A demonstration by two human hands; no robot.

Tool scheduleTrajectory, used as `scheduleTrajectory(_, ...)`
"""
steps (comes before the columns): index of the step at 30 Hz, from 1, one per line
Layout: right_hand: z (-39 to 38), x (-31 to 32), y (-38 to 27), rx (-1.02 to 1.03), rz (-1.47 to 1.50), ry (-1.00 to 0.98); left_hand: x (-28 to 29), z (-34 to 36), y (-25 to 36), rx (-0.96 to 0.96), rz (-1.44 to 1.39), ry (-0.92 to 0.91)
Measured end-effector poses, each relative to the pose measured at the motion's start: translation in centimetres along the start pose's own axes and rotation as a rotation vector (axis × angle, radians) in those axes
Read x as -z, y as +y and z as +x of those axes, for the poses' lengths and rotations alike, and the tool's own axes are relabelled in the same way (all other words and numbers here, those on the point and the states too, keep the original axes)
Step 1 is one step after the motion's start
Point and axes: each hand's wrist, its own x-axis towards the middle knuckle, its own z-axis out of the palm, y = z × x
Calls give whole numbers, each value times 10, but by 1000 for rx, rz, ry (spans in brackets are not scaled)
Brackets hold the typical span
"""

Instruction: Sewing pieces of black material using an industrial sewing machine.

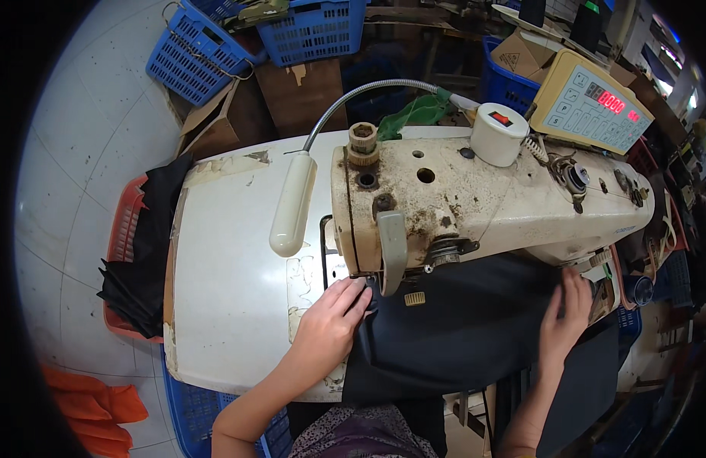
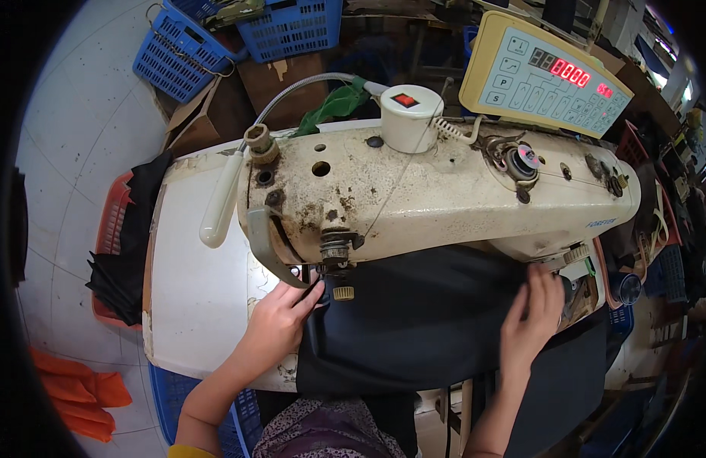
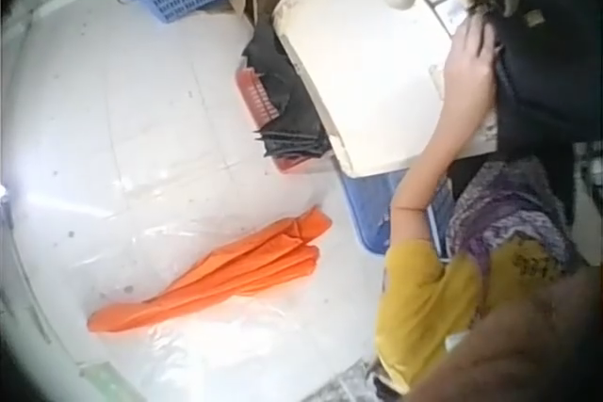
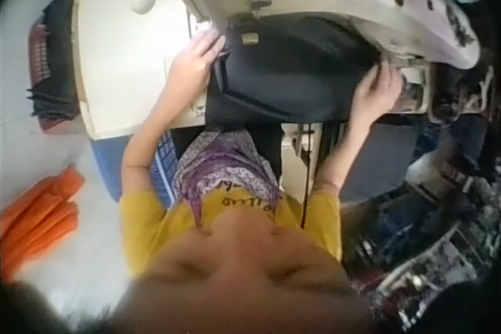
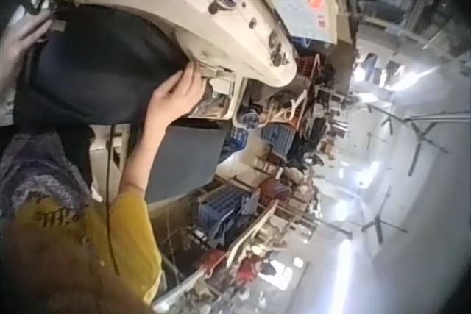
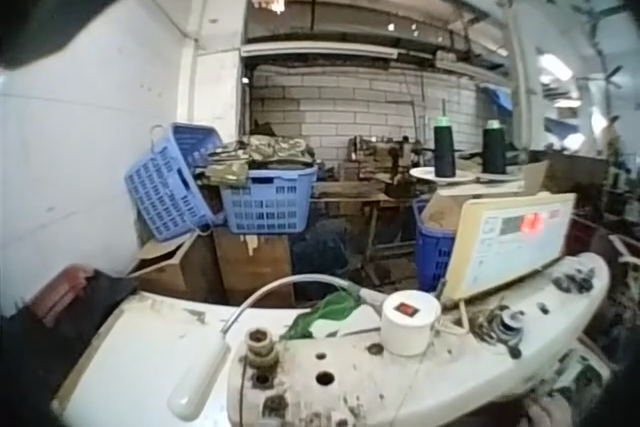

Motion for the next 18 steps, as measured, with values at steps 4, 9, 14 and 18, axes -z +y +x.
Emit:
scheduleTrajectory(4,-25,32,-57,382,755,-289,-3,3,-5,7,10,37)
scheduleTrajectory(9,-74,46,-109,704,833,-562,3,-27,13,398,-522,236)
scheduleTrajectory(14,-98,33,-107,815,744,-475,0,-71,73,584,-631,153)
scheduleTrajectory(18,-107,42,-106,787,841,-462,-1,-88,90,432,-462,188)
